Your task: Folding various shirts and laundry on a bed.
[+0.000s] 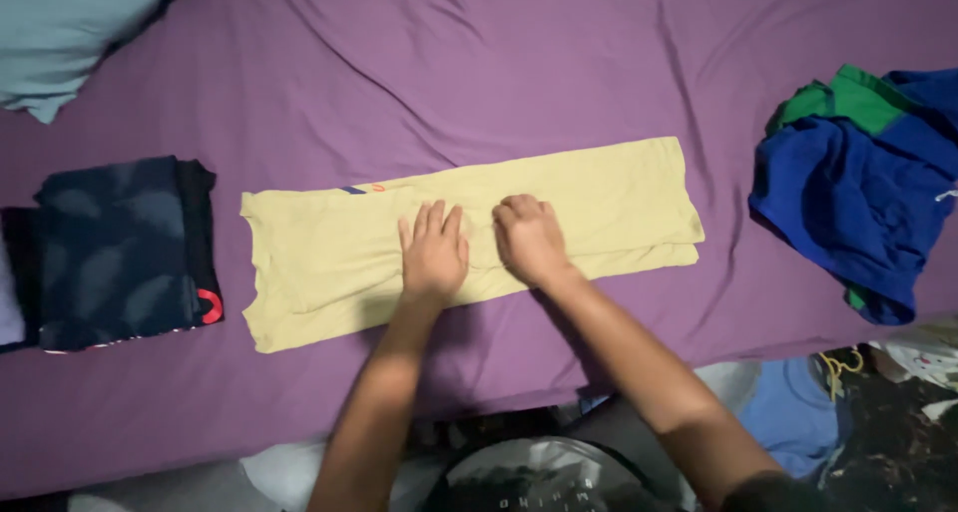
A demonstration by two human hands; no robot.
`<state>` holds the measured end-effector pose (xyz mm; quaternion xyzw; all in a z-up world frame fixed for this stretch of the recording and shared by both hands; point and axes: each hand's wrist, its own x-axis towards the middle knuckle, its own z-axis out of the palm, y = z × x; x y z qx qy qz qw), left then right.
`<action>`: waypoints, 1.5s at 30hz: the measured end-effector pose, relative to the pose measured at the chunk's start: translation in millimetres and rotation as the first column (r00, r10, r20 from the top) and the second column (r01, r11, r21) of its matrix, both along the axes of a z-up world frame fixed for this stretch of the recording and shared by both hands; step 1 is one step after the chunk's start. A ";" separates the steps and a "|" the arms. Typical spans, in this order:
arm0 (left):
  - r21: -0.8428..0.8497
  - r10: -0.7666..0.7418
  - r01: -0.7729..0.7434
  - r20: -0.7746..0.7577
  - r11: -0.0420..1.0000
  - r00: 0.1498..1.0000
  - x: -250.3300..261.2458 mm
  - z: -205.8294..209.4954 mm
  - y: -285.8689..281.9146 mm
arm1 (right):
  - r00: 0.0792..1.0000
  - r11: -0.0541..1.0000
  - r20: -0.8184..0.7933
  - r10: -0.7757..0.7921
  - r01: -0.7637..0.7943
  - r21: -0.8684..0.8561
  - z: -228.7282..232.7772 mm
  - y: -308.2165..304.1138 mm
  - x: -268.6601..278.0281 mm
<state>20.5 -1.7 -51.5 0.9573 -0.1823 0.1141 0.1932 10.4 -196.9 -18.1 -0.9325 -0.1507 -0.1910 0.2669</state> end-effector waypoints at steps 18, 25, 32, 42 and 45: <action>-0.028 -0.169 0.183 0.267 0.983 0.949 -23.8 1.5 13.0 | 0.875 0.946 -0.481 -0.049 -0.113 -0.303 -27.0 -24.0 -6.1; -0.054 -0.252 0.281 0.304 0.958 0.919 -26.7 25.3 16.1 | 0.958 0.932 -0.172 0.229 -0.267 -0.245 -6.2 0.8 33.9; -0.003 -0.252 0.270 0.347 0.963 0.903 -28.2 19.6 15.6 | 0.868 0.872 -0.369 0.331 -0.431 -0.232 -17.0 32.3 63.8; 0.047 -0.270 0.272 0.357 0.961 0.894 -31.4 12.3 15.8 | 0.853 0.892 -0.378 0.359 -0.433 -0.129 -29.5 36.7 38.6; 0.036 -0.277 0.284 0.368 0.958 0.887 -31.2 16.3 13.8 | 0.863 0.835 -0.325 0.387 -0.478 -0.274 -28.0 31.6 27.3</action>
